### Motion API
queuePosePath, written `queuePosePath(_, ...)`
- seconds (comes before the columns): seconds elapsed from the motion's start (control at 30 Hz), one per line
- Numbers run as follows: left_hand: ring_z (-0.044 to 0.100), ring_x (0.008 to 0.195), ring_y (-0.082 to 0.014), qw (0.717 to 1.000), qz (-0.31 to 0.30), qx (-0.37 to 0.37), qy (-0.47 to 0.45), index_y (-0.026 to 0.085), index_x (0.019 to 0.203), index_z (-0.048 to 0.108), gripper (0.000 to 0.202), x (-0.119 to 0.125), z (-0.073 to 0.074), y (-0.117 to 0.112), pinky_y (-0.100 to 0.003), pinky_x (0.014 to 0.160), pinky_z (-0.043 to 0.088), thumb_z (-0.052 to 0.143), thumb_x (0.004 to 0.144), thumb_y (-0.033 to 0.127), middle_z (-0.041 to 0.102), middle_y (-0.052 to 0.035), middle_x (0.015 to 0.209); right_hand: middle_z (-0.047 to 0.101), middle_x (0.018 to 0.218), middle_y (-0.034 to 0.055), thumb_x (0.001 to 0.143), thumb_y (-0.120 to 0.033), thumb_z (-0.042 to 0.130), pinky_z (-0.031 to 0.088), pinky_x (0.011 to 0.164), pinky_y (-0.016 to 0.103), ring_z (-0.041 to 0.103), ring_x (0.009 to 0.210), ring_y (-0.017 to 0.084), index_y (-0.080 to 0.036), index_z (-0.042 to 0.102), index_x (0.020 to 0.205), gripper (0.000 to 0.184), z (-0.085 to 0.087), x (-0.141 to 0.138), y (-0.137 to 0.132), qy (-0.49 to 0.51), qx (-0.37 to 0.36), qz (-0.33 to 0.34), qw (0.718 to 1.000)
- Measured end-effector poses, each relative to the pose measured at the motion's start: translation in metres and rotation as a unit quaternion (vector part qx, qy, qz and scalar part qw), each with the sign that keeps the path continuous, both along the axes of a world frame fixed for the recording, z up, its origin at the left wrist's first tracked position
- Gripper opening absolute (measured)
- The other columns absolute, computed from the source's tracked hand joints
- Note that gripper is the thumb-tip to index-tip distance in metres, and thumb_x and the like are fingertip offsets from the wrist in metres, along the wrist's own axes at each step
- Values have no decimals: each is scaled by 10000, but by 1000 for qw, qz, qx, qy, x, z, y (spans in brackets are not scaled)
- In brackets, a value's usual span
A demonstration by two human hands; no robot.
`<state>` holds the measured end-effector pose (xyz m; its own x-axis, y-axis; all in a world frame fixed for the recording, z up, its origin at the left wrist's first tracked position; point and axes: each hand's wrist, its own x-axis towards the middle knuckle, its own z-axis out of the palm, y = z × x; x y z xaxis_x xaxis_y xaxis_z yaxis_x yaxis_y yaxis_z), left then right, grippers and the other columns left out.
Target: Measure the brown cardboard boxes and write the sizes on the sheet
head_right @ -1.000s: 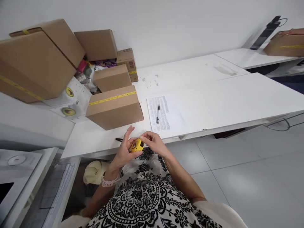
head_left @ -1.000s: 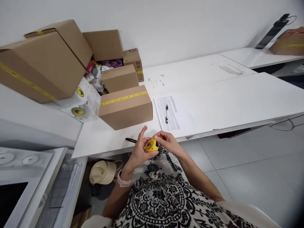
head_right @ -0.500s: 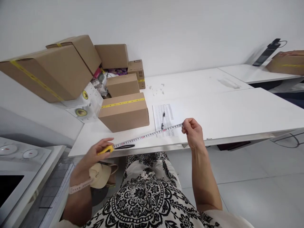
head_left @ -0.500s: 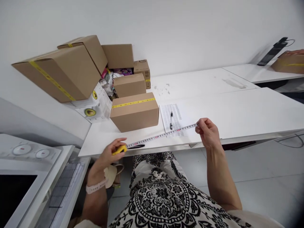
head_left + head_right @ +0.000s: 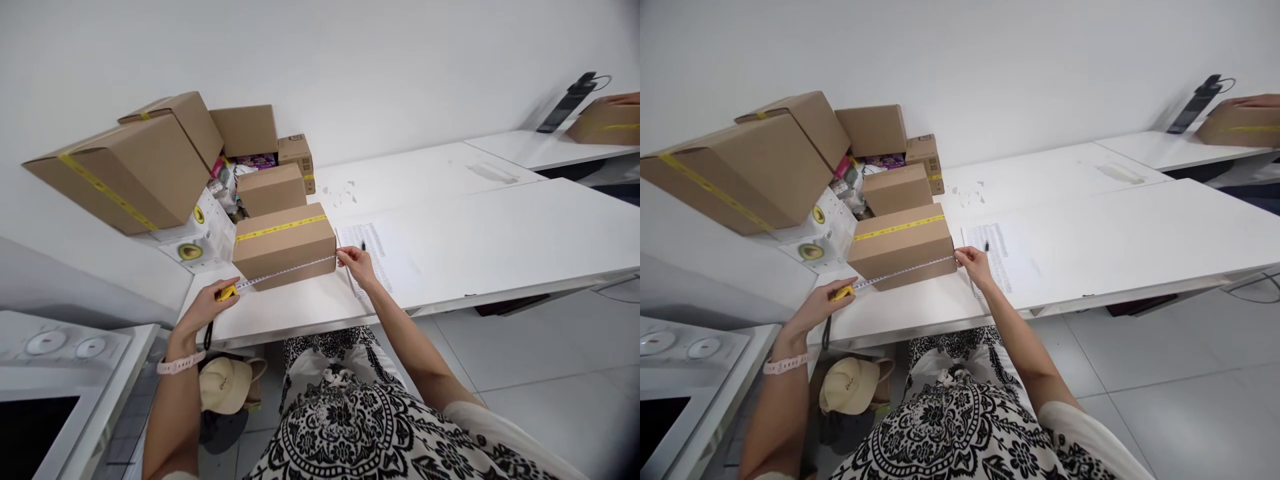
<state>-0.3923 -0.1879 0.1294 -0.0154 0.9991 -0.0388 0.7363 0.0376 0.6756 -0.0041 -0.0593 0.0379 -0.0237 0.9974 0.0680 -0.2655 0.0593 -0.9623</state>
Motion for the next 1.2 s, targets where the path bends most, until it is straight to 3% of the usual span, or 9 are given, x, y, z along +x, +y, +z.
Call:
queuePosePath(0.17, 635, 968, -256, 1000, -17, 3, -26, 97, 1242, 709, 714, 2, -4, 10, -361, 905, 468, 698, 735, 600, 716, -120, 1071, 623, 601, -4, 610, -547, 826, 494, 581, 300, 532, 552, 125, -170, 722, 757, 418, 2, -5, 6, -4, 0, -18, 1000)
queuePosePath(0.4, 646, 1017, -285, 997, 6, -1, -80, 125, 1065, 785, 652, 9, -2, 18, -372, 910, 484, 778, 646, 625, 737, -145, 1112, 560, 560, -12, 684, -577, 758, 421, 537, 281, 488, 543, 129, -168, 693, 685, 414, 5, -15, 5, -79, 16, -76, 994)
queuePosePath(0.47, 652, 990, -281, 996, 5, 1, -93, 136, 1011, 799, 602, 13, 7, 16, -356, 862, 503, 790, 643, 613, 745, -143, 1093, 534, 557, -18, 713, -597, 730, 404, 542, 276, 465, 546, 123, -173, 661, 653, 434, 17, -13, 1, -103, 34, -102, 989)
queuePosePath(0.57, 665, 885, -243, 995, -7, -9, -100, 166, 959, 811, 487, 17, 30, 10, -305, 749, 519, 797, 670, 558, 758, -108, 1033, 477, 546, -29, 757, -594, 709, 343, 535, 269, 411, 548, 110, -178, 607, 605, 455, 49, -1, -10, -161, 67, -133, 976)
queuePosePath(0.7, 645, 676, -178, 988, -10, -92, -123, 180, 956, 807, 406, 26, 66, 10, -241, 582, 490, 797, 674, 471, 743, -47, 785, 423, 530, -35, 783, -539, 721, 283, 519, 267, 362, 534, 95, -183, 527, 550, 468, 91, 24, -17, -237, 83, -121, 960)
queuePosePath(0.8, 655, 661, -170, 979, -13, -142, -149, 173, 959, 802, 369, 32, 82, 25, -228, 569, 499, 790, 667, 398, 738, -44, 746, 393, 505, -41, 767, -504, 736, 275, 505, 265, 345, 513, 90, -191, 477, 513, 478, 101, 33, -7, -253, 59, -104, 960)
queuePosePath(0.9, 672, 665, -176, 969, -23, -178, -169, 166, 879, 803, 316, 31, 89, 50, -238, 588, 526, 772, 647, 378, 749, -64, 763, 422, 500, -37, 747, -505, 737, 269, 488, 265, 345, 496, 89, -189, 507, 523, 451, 97, 31, 12, -256, 30, -96, 961)
queuePosePath(1.03, 671, 657, -182, 969, -15, -182, -164, 169, 834, 794, 295, 19, 89, 85, -250, 575, 534, 756, 615, 362, 745, -57, 750, 468, 505, -24, 753, -491, 722, 311, 509, 270, 389, 504, 102, -189, 525, 529, 425, 91, 19, 47, -300, 25, -100, 949)
queuePosePath(1.2, 645, 610, -168, 979, 1, -179, -94, 162, 667, 741, 189, 12, 81, 126, -219, 517, 488, 734, 579, 329, 705, -40, 657, 526, 519, 1, 743, -445, 709, 358, 553, 287, 476, 551, 145, -200, 541, 537, 362, 87, -2, 85, -393, -5, -93, 915)
